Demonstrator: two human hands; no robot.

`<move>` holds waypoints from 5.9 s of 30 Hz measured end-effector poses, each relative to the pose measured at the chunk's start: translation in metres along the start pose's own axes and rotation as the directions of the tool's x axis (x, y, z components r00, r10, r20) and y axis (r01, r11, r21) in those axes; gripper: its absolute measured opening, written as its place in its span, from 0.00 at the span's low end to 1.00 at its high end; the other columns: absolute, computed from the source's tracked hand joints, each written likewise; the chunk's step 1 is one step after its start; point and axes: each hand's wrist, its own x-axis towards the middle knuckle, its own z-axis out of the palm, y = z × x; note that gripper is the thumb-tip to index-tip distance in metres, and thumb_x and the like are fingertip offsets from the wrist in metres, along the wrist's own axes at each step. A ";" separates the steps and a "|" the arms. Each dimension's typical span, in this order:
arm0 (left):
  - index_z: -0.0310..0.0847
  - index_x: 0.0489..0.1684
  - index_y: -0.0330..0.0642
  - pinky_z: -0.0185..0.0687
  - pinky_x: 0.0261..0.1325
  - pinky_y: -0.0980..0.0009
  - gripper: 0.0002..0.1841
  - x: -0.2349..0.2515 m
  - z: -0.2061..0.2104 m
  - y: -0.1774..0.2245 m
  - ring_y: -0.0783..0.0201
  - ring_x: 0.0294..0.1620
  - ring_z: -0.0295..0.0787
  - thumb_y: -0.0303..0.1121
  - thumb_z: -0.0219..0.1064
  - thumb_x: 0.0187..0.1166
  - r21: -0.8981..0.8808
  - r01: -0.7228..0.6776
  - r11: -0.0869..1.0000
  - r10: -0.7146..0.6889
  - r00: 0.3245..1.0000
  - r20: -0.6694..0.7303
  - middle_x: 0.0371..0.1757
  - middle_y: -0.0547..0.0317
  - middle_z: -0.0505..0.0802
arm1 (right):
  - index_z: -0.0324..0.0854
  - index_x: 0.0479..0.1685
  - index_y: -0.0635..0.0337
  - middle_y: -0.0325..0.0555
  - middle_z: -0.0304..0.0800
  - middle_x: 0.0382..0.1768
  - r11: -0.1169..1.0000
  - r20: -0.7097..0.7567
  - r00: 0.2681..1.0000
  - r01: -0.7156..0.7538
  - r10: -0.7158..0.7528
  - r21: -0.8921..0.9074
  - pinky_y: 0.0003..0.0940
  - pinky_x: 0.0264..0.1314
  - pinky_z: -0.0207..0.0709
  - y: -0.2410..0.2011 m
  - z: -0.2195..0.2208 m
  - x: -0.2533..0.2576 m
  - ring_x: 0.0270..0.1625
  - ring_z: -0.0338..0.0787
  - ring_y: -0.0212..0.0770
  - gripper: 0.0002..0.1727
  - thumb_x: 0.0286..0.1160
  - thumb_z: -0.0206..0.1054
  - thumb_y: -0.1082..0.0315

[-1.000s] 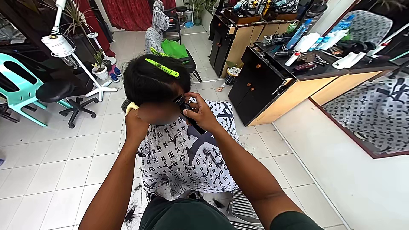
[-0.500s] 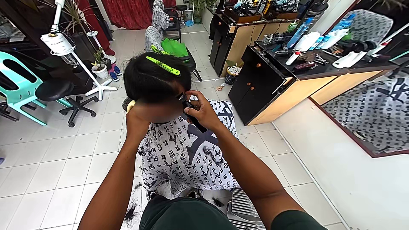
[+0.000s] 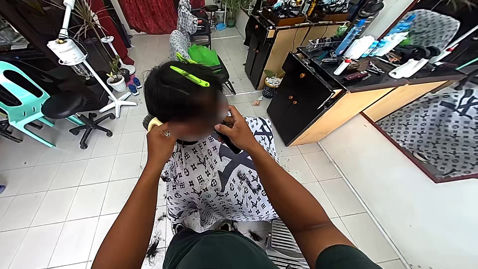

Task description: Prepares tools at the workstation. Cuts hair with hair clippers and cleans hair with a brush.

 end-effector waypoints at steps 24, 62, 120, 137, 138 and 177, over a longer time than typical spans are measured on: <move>0.94 0.41 0.40 0.80 0.56 0.78 0.05 0.000 0.000 0.000 0.81 0.43 0.87 0.29 0.78 0.72 -0.011 0.015 1.000 -0.015 1.000 -0.007 0.40 0.64 0.96 | 0.59 0.87 0.49 0.50 0.90 0.37 0.974 0.019 0.999 0.032 -0.029 -0.226 0.34 0.21 0.83 0.001 -0.003 -0.001 0.21 0.86 0.41 0.39 0.76 0.72 0.70; 0.94 0.43 0.39 0.78 0.50 0.72 0.08 0.001 -0.006 -0.002 0.70 0.44 0.85 0.33 0.76 0.75 0.030 -0.278 0.960 0.279 0.958 -0.059 0.43 0.55 0.93 | 0.73 0.65 0.61 0.41 0.82 0.23 0.713 0.062 0.890 -0.402 0.453 0.574 0.24 0.17 0.76 0.034 0.044 -0.069 0.16 0.79 0.33 0.37 0.92 0.22 0.45; 0.94 0.47 0.44 0.77 0.53 0.69 0.07 0.009 -0.014 -0.028 0.74 0.41 0.86 0.34 0.75 0.77 -0.088 -0.145 0.986 0.156 0.977 0.143 0.39 0.62 0.95 | 0.77 0.57 0.66 0.50 0.89 0.31 0.936 -0.410 0.860 -0.349 0.303 -0.039 0.37 0.30 0.87 0.007 0.094 -0.025 0.24 0.89 0.40 0.21 0.77 0.75 0.60; 0.94 0.46 0.44 0.75 0.58 0.69 0.09 0.011 -0.012 -0.033 0.76 0.44 0.87 0.36 0.75 0.76 -0.122 -0.118 0.986 0.134 0.982 0.132 0.40 0.64 0.96 | 0.78 0.57 0.65 0.50 0.90 0.33 0.936 -0.424 0.868 -0.333 0.257 -0.115 0.36 0.29 0.86 0.000 0.095 -0.025 0.24 0.88 0.39 0.21 0.76 0.76 0.60; 0.94 0.46 0.44 0.75 0.58 0.68 0.09 0.011 -0.012 -0.033 0.75 0.44 0.87 0.37 0.75 0.76 -0.112 -0.120 0.986 0.134 0.982 0.135 0.41 0.64 0.96 | 0.78 0.57 0.65 0.50 0.89 0.33 0.931 -0.424 0.865 -0.345 0.268 -0.116 0.37 0.29 0.87 0.000 0.095 -0.025 0.24 0.88 0.40 0.21 0.77 0.76 0.59; 0.94 0.41 0.38 0.88 0.43 0.66 0.08 -0.034 0.000 -0.009 0.64 0.39 0.93 0.33 0.70 0.79 -0.198 -0.407 0.892 0.452 0.823 0.344 0.42 0.53 0.96 | 0.68 0.58 0.64 0.43 0.87 0.27 0.904 -0.515 0.818 -0.016 0.258 0.428 0.31 0.25 0.88 0.017 0.079 -0.092 0.22 0.89 0.36 0.12 0.90 0.44 0.67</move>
